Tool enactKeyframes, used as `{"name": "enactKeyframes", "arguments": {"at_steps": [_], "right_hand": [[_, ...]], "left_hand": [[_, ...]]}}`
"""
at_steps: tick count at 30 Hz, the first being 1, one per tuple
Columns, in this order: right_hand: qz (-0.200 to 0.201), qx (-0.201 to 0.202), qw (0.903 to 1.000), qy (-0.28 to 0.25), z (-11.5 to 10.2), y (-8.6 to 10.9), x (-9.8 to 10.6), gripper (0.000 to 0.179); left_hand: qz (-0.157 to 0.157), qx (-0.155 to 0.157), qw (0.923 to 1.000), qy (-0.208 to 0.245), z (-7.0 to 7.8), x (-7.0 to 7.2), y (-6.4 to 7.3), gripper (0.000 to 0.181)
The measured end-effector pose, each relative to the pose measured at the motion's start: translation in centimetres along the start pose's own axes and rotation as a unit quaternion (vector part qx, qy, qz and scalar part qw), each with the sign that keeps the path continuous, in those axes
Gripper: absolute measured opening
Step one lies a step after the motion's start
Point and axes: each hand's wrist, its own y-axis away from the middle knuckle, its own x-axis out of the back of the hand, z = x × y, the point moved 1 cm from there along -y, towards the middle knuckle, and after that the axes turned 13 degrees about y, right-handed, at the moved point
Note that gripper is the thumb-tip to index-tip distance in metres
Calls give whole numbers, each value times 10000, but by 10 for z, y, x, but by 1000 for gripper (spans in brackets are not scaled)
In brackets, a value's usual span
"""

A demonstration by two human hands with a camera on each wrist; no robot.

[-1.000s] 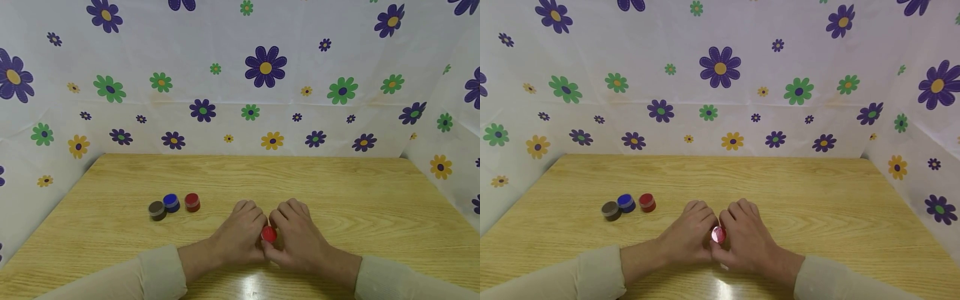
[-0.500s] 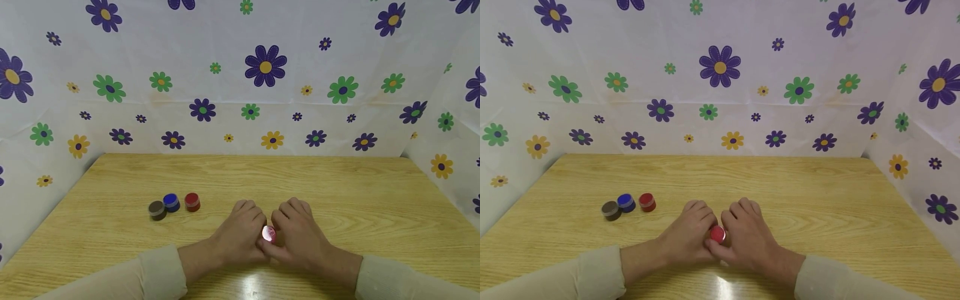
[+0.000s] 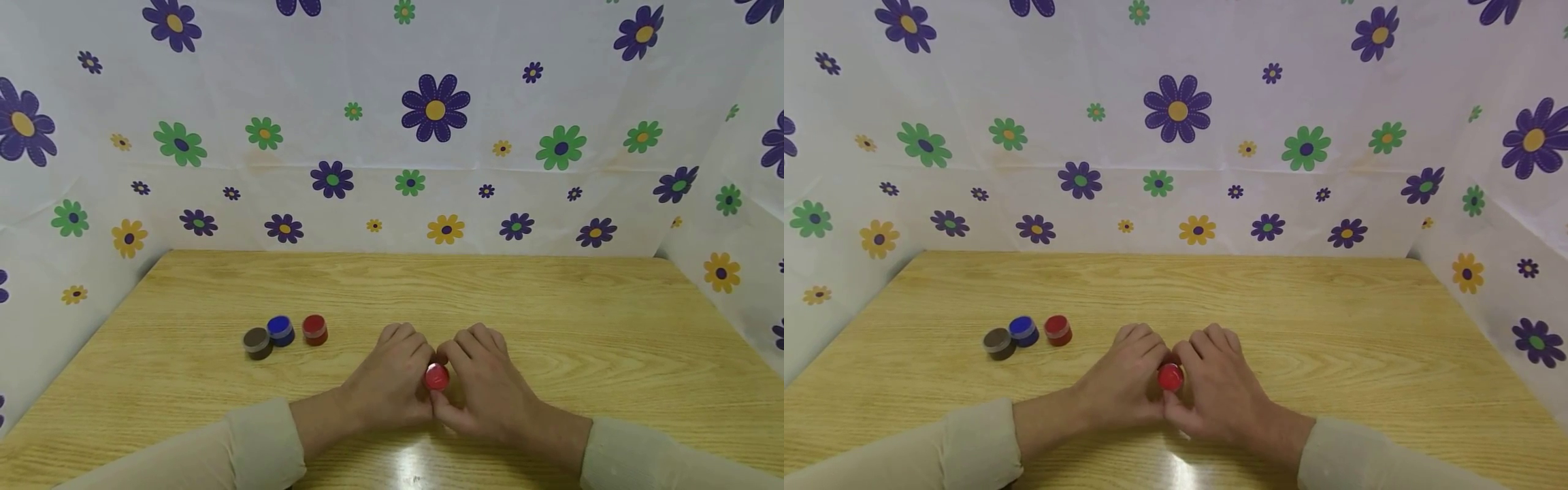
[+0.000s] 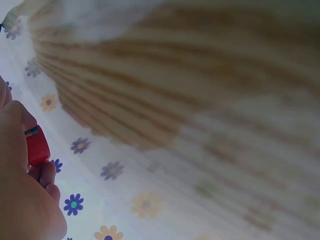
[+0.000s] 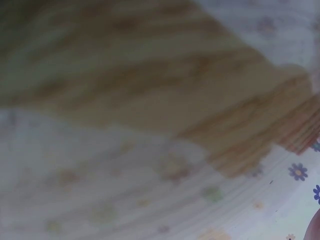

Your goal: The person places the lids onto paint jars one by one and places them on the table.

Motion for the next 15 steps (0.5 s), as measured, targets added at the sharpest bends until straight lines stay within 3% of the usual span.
{"name": "enactKeyframes", "arguments": {"at_steps": [15], "right_hand": [[-68,-57,9999,132,0,0,1,25]], "left_hand": [[-118,-81,9998,-131,1,0,-1,36]]}}
